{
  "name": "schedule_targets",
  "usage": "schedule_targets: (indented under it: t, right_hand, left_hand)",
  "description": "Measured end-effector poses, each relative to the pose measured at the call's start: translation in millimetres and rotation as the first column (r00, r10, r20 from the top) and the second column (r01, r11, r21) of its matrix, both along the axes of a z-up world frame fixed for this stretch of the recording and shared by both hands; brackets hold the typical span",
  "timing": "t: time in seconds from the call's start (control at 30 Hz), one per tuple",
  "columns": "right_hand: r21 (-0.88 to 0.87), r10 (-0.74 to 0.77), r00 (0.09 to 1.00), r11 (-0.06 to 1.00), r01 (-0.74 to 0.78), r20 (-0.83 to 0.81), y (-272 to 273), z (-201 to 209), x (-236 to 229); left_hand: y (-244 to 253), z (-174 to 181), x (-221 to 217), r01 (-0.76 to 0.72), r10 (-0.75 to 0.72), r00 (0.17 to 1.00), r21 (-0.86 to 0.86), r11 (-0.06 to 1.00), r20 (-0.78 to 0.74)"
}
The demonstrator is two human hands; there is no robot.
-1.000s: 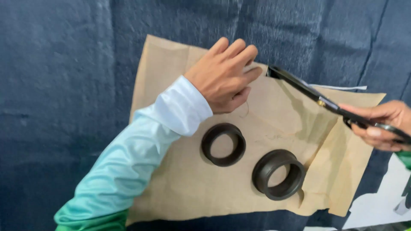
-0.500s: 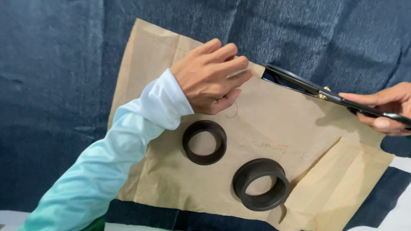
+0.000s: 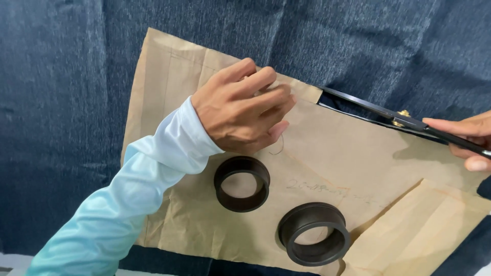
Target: The person cuts a piece of dark denim fabric using large shears, following a paper pattern placed on top. They trim the edges and remove excess fabric, then lift the pattern to reveal the cut shape.
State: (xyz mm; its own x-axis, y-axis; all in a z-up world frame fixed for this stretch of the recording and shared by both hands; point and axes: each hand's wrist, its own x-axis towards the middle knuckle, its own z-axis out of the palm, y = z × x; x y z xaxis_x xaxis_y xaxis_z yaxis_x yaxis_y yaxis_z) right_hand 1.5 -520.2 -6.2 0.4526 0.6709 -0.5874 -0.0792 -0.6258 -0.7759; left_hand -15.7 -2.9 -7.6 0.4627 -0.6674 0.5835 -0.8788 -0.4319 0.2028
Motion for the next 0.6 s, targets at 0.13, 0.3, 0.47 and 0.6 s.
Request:
schedule_targets:
  t: [0.13, 0.3, 0.47, 0.6]
  right_hand:
    - [0.04, 0.022, 1.0, 0.999, -0.022, 0.004, -7.8, -4.0, 1.9]
    - [0.017, 0.111, 0.993, 0.994, -0.111, 0.028, -27.1, -20.6, 5.4]
    - [0.071, 0.011, 1.0, 0.997, -0.011, -0.007, -8.3, -11.3, 0.9]
    - [0.107, -0.092, 0.995, 0.99, 0.094, -0.028, 18.9, 7.5, 0.4]
  left_hand:
    - [3.4, 1.6, -2.0, -0.016, 0.015, 1.0, 0.034, 0.999, 0.021]
    - [15.3, 16.4, -11.7, -0.028, 0.05, 0.995, 0.258, 0.966, -0.081]
    - [19.9, 17.7, -22.6, -0.07, 0.123, 0.981, 0.312, 0.947, -0.151]
    - [19.1, 7.8, -29.5, -0.126, 0.157, 0.964, 0.151, 0.98, -0.215]
